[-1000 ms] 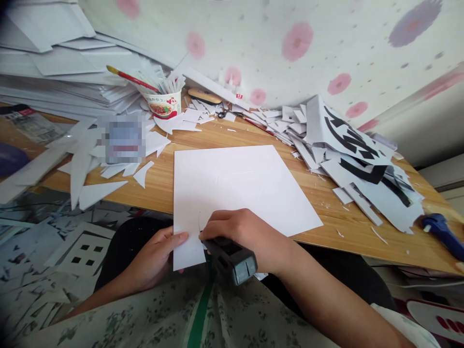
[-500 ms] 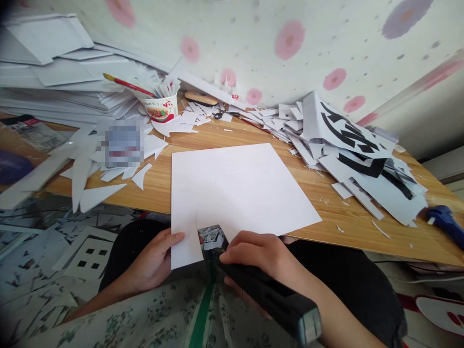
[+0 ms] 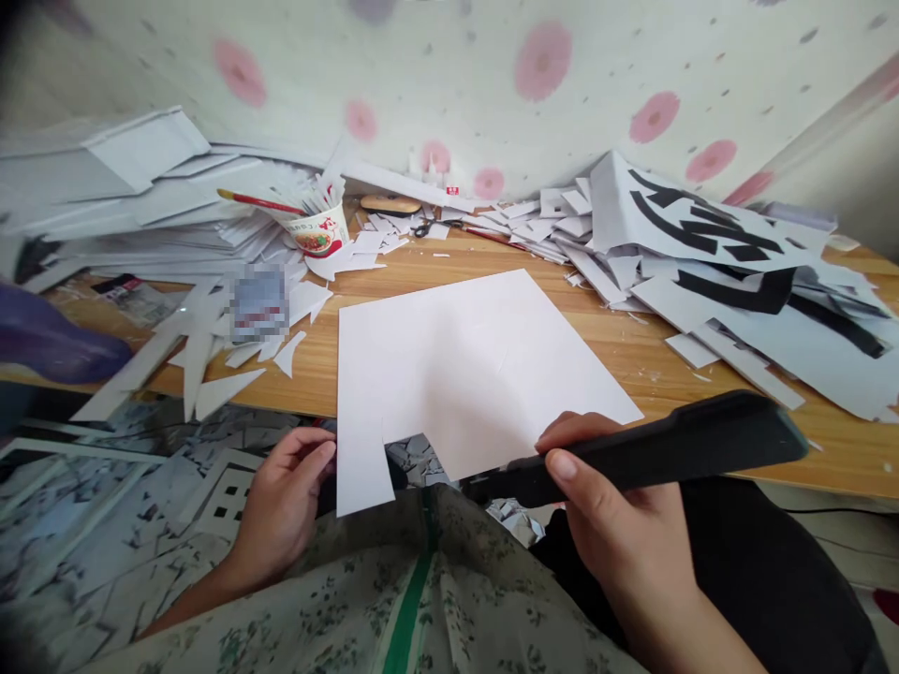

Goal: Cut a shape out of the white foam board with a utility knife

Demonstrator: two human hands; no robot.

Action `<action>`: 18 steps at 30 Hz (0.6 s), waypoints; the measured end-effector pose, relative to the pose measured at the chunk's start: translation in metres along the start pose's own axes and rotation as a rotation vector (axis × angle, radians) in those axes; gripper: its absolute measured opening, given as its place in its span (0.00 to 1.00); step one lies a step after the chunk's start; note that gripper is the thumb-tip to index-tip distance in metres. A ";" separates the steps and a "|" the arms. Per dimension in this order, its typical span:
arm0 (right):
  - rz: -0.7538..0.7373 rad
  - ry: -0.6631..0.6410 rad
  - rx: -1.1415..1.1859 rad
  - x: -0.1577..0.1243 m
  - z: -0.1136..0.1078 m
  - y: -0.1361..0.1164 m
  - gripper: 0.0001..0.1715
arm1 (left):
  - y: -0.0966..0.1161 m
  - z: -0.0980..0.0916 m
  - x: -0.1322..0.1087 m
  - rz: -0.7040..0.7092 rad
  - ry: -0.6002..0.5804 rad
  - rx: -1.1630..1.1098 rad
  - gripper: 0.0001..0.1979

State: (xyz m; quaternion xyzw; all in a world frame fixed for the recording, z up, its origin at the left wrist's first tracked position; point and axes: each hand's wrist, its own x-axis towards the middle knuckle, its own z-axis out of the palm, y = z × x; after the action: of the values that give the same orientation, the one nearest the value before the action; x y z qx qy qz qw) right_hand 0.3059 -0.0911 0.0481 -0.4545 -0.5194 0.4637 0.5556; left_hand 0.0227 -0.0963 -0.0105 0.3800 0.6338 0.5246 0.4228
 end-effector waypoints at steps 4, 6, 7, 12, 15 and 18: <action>0.059 0.116 0.118 -0.002 -0.001 -0.010 0.02 | 0.028 -0.002 0.009 0.554 -0.299 0.602 0.06; 0.049 0.118 0.110 -0.004 -0.002 -0.015 0.01 | 0.046 0.004 0.016 0.679 -0.561 0.814 0.11; 0.038 0.114 0.098 -0.005 -0.002 -0.017 0.01 | 0.055 0.008 0.020 0.707 -0.673 0.911 0.13; 0.042 0.147 0.088 -0.013 -0.011 -0.017 0.04 | 0.083 0.025 0.034 0.729 -0.948 1.315 0.16; 0.058 0.159 0.131 -0.018 -0.017 -0.015 0.06 | 0.093 0.033 0.038 0.701 -1.053 1.398 0.15; 0.016 0.168 0.130 -0.019 -0.021 -0.015 0.07 | 0.101 0.040 0.040 0.668 -1.120 1.453 0.14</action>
State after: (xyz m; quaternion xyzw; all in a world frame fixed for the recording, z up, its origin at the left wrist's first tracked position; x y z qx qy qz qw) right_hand 0.3270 -0.1128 0.0586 -0.4590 -0.4361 0.4612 0.6216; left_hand 0.0500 -0.0293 0.0796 0.9024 0.3699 -0.1578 0.1550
